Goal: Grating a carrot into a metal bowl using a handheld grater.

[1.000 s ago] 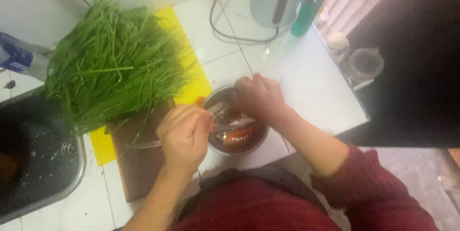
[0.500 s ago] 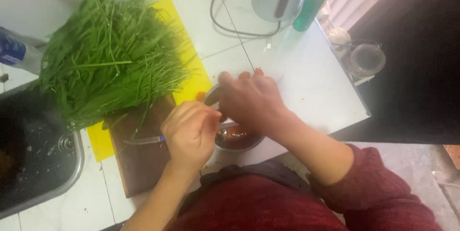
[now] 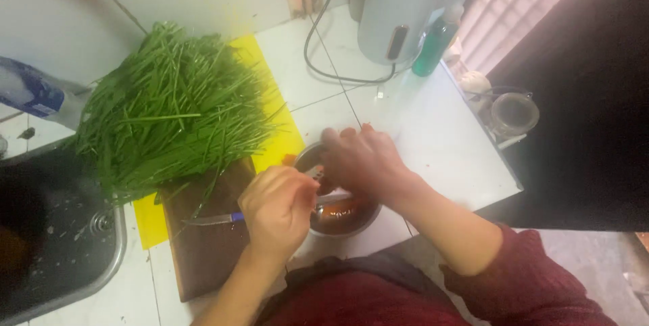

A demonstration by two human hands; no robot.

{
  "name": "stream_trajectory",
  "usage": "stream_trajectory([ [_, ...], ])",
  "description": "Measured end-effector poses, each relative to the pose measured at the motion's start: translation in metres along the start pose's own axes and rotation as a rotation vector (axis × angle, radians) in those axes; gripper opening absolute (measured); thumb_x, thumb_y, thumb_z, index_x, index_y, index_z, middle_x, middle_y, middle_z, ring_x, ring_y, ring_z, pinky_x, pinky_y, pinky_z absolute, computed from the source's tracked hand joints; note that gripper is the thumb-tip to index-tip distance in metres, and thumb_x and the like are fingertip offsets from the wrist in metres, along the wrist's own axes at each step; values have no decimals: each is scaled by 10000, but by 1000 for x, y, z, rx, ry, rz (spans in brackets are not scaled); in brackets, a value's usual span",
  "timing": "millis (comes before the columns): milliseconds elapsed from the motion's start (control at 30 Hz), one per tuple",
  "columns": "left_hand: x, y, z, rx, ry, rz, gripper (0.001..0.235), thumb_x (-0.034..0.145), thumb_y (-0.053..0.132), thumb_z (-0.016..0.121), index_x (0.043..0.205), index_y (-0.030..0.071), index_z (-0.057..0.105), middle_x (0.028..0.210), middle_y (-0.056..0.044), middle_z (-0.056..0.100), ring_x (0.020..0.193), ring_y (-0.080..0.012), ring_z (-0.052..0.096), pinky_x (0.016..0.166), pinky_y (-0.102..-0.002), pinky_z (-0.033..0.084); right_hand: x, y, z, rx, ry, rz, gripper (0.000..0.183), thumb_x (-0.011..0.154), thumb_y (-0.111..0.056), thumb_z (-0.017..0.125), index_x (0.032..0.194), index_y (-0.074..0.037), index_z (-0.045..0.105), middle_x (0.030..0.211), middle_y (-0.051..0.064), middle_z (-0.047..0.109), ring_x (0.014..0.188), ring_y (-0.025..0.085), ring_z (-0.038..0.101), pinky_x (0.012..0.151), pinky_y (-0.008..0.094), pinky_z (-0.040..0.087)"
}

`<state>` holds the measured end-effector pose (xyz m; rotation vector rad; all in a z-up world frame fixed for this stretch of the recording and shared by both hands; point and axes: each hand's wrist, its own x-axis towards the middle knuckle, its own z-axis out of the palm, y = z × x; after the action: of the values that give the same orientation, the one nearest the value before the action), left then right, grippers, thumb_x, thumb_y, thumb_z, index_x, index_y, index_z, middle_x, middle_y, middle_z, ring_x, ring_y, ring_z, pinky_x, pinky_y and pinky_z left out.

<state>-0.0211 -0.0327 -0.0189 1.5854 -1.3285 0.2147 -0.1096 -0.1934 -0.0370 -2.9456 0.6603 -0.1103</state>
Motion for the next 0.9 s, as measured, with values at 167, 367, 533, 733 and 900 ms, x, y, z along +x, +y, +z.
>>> stream_trajectory([
  [167,-3,2,-1,-5,-8,-16,143,922,98,690,792,38,685,772,-100,678,758,-301,672,704,-385,518,1,33,67,-183,75,-107,185,878,-304,703,816,-142,640,877,83,674,830,310,720,602,393,584],
  [367,-5,1,-3,26,-10,-22,119,898,99,690,794,44,679,777,-100,676,767,-289,680,719,-385,525,-20,-2,20,-81,308,-123,229,817,-318,713,778,-118,608,803,108,639,691,327,692,569,422,558],
  [533,-6,1,-5,-3,17,-42,123,913,88,691,802,37,677,772,-91,679,760,-278,682,699,-371,523,-1,35,97,-392,405,-119,166,868,-212,686,757,-159,576,764,29,602,716,237,699,457,371,508],
  [733,-5,1,-2,56,-19,-17,131,908,83,685,781,52,681,780,-91,683,770,-277,677,713,-382,517,-22,-3,13,-504,572,-268,195,821,-224,670,691,-172,534,751,9,628,748,277,731,490,375,544],
  [900,-7,1,-5,36,13,-29,177,919,85,687,745,55,667,749,-81,671,749,-267,677,700,-372,513,-3,32,62,-124,185,-146,237,720,-307,728,628,-111,631,831,67,672,771,302,738,427,394,559],
])
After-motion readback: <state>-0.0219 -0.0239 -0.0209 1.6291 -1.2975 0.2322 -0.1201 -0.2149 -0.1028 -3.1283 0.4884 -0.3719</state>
